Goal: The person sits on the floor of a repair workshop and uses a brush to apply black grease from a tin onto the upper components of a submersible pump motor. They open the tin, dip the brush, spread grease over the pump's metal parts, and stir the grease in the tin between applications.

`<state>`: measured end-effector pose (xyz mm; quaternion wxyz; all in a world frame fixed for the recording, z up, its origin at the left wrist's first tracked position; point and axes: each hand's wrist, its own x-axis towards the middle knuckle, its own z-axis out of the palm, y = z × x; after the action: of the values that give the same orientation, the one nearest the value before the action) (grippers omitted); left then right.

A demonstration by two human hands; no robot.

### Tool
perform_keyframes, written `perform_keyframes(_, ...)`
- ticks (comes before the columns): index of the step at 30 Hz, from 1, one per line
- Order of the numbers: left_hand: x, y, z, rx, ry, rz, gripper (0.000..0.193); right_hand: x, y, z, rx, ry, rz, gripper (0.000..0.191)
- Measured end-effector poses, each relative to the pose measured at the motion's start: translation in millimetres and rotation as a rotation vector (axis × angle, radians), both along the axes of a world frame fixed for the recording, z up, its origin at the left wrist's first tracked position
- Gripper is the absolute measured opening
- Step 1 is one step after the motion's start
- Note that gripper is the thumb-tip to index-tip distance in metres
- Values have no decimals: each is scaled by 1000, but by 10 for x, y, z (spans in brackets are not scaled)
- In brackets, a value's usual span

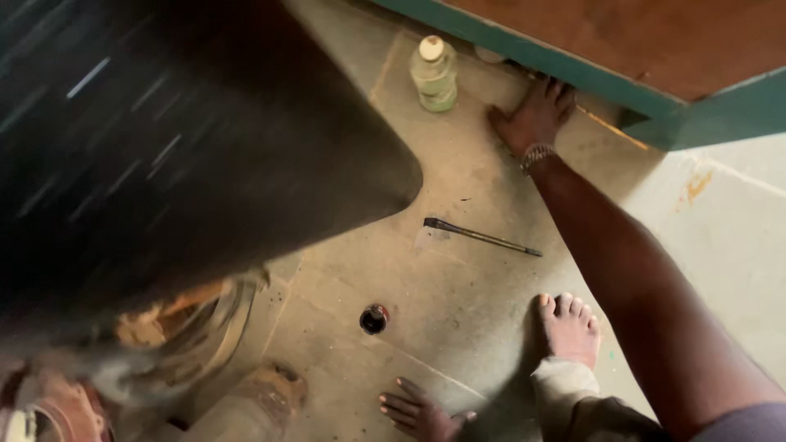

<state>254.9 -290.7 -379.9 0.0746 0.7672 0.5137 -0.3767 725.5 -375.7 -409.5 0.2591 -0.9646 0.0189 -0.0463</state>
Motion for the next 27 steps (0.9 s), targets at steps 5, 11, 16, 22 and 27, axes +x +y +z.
perform_keyframes(5,28,31,-101,3,68,7,185,401,-42,-7,71,249,-37,80)
perform_keyframes(11,313,111,-2,-39,102,3,185,825,93,-59,596,377,216,53)
perform_keyframes(16,333,119,29,-51,110,2,186,954,305,-28,518,299,241,50)
perform_keyframes(22,168,101,-18,-64,97,-3,187,635,239,87,309,270,110,64)
perform_keyframes(27,61,-25,-1,-23,111,-7,185,177,76,115,263,22,185,84)
